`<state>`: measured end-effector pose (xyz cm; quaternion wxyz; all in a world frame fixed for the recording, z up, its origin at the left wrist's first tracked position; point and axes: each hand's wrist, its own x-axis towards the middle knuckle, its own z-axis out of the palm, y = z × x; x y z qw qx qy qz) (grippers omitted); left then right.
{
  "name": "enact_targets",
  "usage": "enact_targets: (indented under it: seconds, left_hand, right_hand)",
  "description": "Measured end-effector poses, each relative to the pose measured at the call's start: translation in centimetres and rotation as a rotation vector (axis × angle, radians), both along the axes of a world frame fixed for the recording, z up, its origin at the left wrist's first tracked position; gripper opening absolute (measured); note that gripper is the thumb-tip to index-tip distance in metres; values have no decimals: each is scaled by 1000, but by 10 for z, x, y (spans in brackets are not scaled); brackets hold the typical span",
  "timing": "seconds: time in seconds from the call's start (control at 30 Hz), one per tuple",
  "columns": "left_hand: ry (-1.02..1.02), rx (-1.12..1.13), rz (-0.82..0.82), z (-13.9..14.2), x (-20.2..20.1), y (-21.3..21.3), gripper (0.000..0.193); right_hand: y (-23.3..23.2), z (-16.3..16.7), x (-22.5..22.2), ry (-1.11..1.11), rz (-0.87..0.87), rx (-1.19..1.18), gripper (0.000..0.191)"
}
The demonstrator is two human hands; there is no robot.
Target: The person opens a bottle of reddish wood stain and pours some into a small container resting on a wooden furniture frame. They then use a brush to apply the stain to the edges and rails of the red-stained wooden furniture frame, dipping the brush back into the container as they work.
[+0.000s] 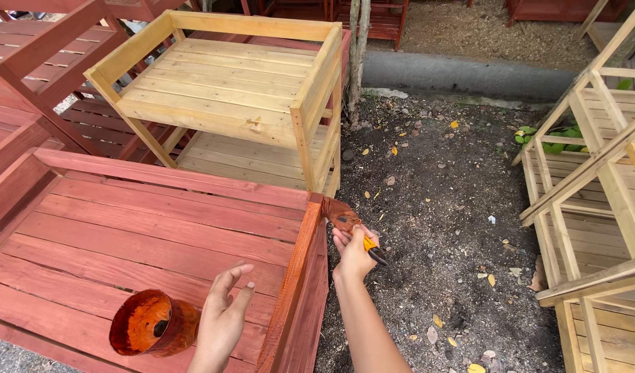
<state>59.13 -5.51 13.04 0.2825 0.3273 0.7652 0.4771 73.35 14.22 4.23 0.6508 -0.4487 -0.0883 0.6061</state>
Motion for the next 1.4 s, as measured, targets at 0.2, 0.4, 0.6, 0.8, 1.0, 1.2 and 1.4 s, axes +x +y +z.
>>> enact_targets:
  seconds: [0.2,0.4,0.6,0.8,1.0,1.2,1.4]
  left_hand:
    - [17,2,-17,-2,1,0,34]
    - [-2,-4,-6,-7,2,3,34]
    - [16,29,-28,-5,-1,8,34]
    - [-13,-10,14,-3,-6,4,33]
    - [26,40,-49,-5,2,7,34]
    - [47,41,-27,-11,-3,7,35]
    - [90,79,-67,-15,-3,14,33]
  right_hand:
    - [-6,4,0,-288,80,104,14]
    - [-4,-14,15,-412,158,374,21]
    - [0,-26,26,-858,230,623,28]
    - [8,-13,49,-557,455,314,33]
    - [18,-23,36,-855,415,439,31]
    - [26,-21,37,-518,403,353,33]
    - [20,-3,38,-512,448,374,35]
